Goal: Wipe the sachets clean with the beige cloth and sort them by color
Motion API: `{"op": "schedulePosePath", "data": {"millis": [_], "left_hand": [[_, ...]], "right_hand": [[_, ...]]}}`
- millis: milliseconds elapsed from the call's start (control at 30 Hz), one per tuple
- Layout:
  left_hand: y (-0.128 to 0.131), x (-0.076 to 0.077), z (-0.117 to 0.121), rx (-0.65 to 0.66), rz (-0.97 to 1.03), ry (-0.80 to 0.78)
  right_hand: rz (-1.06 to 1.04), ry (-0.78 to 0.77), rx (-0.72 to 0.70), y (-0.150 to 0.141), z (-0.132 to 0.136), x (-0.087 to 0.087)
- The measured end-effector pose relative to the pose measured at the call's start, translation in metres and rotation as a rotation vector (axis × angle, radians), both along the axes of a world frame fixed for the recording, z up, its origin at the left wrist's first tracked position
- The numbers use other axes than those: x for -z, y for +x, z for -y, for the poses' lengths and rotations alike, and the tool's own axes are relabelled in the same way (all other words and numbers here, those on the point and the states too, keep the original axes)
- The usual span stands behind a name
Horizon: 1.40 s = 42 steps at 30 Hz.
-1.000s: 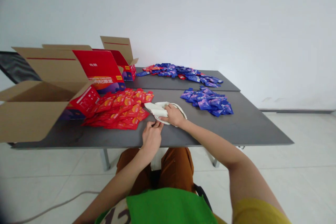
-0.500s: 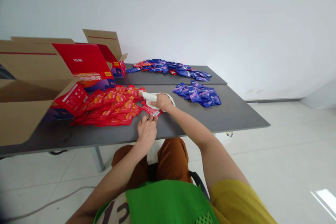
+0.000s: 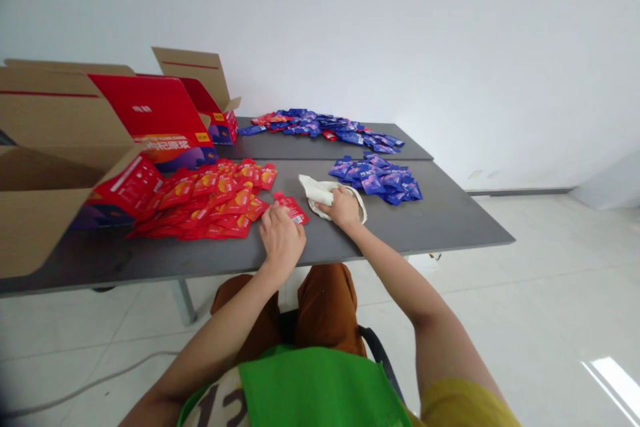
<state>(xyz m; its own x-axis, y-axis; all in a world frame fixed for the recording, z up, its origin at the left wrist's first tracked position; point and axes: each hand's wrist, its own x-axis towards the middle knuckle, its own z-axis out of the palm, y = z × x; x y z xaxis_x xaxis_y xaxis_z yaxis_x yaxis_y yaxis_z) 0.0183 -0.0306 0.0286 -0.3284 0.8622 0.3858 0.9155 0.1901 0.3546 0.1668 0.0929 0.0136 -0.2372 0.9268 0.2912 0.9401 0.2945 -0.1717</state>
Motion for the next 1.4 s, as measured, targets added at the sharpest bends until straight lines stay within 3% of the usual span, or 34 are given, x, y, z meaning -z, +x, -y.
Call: {"op": "schedulePosePath", "data": {"millis": [133, 233, 433, 700, 800, 933, 1033, 1133, 1233, 1400], "left_hand": [[0.014, 0.002, -0.028, -0.065, -0.040, -0.154], [0.020, 0.010, -0.035, -0.064, -0.097, -0.194], [0.020, 0.017, -0.028, -0.084, -0.161, -0.177], [-0.001, 0.003, -0.013, -0.127, -0.072, -0.193], [-0.010, -0.005, -0.007, -0.188, 0.016, -0.076], [-0.038, -0.027, -0.009, -0.354, 0.205, 0.241], [-0.079, -0.048, -0.020, -0.513, 0.285, 0.376], [-0.127, -0.060, -0.034, -0.601, 0.313, 0.363], [-0.162, -0.061, -0.046, -0.723, 0.330, 0.353], [-0.175, -0.054, -0.056, -0.837, 0.253, 0.194]], "right_hand": [[0.014, -0.002, 0.016, -0.004, 0.002, -0.003], [0.040, -0.021, 0.032, -0.005, 0.003, -0.004], [0.038, -0.005, 0.028, -0.004, 0.000, 0.000], [0.033, -0.006, -0.013, -0.004, 0.005, -0.003], [0.038, 0.003, -0.029, -0.003, 0.005, -0.003], [0.052, 0.010, -0.040, -0.002, 0.004, 0.000], [0.064, 0.012, -0.043, -0.002, 0.005, -0.001], [0.063, 0.006, -0.042, -0.003, 0.005, -0.002], [0.056, 0.004, -0.056, -0.003, 0.005, -0.003], [0.067, -0.004, -0.045, -0.002, 0.003, -0.002]]}}
